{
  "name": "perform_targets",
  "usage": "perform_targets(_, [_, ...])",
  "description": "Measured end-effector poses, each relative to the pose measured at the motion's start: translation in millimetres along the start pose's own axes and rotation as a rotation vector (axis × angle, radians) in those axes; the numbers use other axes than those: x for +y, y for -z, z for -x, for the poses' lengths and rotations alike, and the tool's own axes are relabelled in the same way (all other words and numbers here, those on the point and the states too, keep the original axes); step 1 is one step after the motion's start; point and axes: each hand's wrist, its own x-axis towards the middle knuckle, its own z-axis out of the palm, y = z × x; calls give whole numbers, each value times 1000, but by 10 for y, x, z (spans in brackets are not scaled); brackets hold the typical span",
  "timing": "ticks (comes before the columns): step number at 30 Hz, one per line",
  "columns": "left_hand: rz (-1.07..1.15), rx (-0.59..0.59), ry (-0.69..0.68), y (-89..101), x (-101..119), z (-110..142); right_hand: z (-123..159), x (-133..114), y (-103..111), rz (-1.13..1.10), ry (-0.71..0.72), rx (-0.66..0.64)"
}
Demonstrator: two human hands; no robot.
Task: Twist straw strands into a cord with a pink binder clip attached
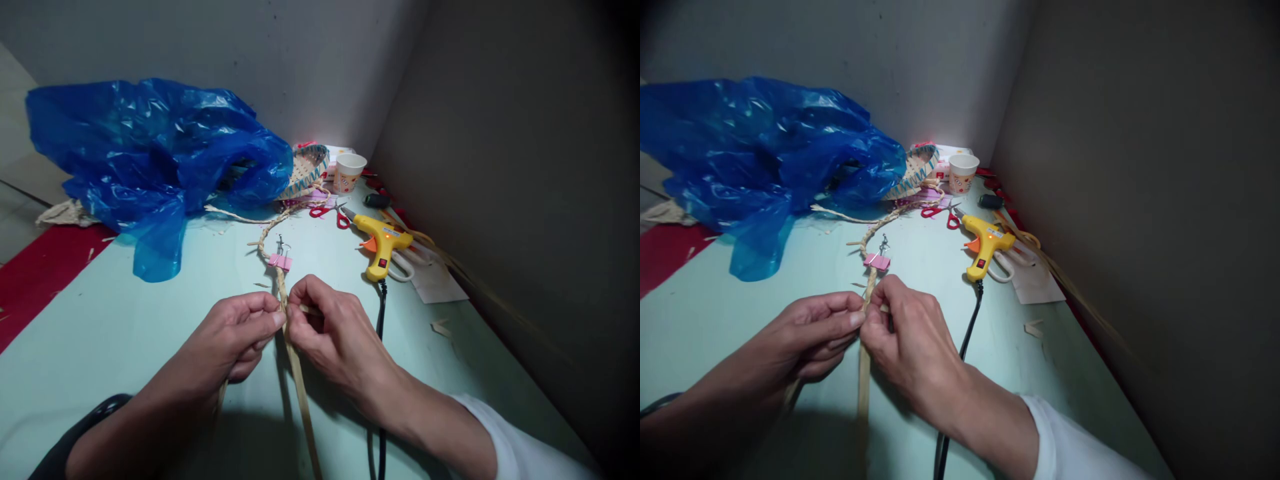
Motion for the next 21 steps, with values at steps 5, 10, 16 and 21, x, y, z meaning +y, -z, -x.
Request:
perform_targets(5, [56, 33, -34, -8, -54, -14, -7, -14, 42, -69, -45, -27])
perform_targets(10, [198, 76, -106, -66, -131, -32, 55, -68, 30, -65, -172, -122])
perform_targets(16, [275, 106, -103, -78, -127, -6, 127, -59, -26, 94, -65, -133])
perform_targets(21, [221, 113, -91, -67, -123, 15, 136, -50, -35, 177, 2, -151])
